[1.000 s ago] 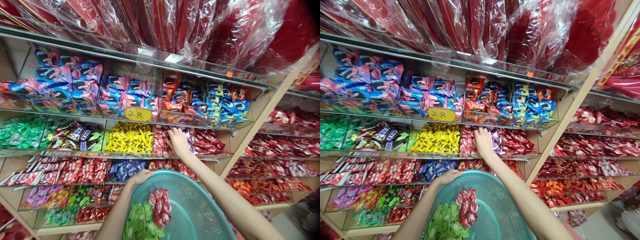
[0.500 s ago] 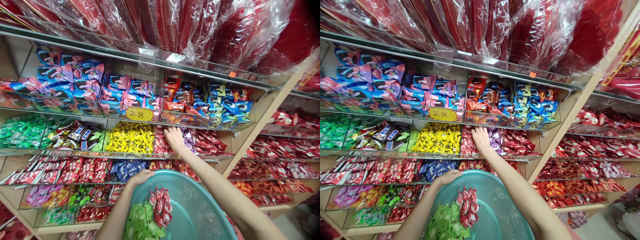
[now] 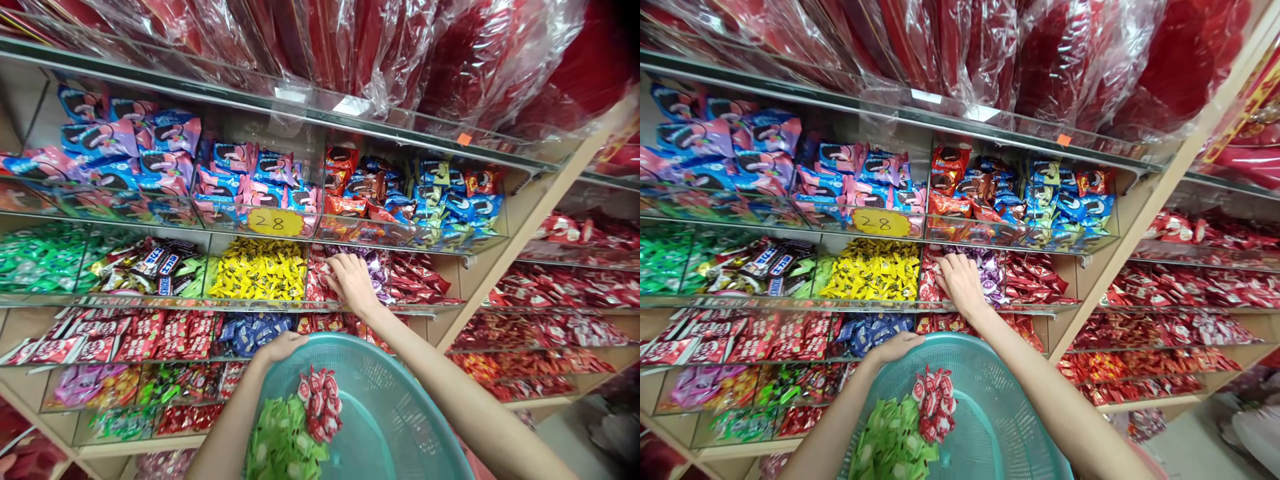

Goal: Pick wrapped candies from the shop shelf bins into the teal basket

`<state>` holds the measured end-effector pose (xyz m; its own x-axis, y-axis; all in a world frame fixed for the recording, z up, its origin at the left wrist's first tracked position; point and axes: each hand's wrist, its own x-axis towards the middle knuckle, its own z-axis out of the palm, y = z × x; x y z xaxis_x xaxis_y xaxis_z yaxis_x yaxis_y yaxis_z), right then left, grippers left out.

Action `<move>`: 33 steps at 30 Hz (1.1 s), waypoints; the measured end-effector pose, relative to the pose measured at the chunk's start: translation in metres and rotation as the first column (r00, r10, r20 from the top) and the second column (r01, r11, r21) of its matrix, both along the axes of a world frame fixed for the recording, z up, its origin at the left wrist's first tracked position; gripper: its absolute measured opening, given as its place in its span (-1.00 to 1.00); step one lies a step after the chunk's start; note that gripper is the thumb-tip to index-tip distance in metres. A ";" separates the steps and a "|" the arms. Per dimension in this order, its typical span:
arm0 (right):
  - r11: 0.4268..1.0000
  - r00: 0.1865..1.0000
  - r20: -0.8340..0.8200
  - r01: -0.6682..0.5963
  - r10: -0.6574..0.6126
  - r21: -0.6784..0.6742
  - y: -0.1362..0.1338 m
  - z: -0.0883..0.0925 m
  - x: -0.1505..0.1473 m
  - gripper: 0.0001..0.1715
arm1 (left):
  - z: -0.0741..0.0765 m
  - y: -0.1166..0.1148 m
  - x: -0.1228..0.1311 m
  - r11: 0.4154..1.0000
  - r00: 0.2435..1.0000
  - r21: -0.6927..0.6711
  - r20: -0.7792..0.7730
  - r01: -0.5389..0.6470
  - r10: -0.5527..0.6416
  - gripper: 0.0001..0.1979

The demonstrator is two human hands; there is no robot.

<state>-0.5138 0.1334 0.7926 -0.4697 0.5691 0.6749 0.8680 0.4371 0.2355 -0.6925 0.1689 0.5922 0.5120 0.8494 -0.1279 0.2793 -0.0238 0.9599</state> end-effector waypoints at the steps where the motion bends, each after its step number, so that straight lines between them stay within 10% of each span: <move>1: 0.999 0.998 -0.049 -0.039 0.038 -0.011 -0.010 -0.003 -0.001 -0.67 | -0.002 0.001 0.000 1.000 1.000 0.001 0.000 0.004 -0.004 -0.45; 9: 0.834 0.854 -0.495 -0.384 0.159 -0.395 -0.064 -0.072 -0.009 -0.67 | -0.001 -0.001 0.000 0.999 0.997 -0.034 0.068 0.024 -0.022 -0.43; 16: 0.251 0.432 -0.785 -0.781 -0.445 -0.572 -0.053 -0.150 0.000 -0.53 | -0.001 0.000 0.002 0.998 1.000 0.058 -0.027 0.000 0.001 -0.46; 27: 0.365 0.321 -0.721 -0.695 -0.614 -0.620 -0.035 -0.193 -0.022 -0.52 | 0.003 -0.001 0.001 0.994 0.998 0.102 -0.057 0.025 -0.019 -0.48; 33: 0.507 0.600 -0.627 -0.385 -0.497 -0.771 -0.033 -0.204 -0.032 -0.68 | 0.003 -0.001 0.001 0.991 0.998 0.132 -0.051 0.031 -0.025 -0.46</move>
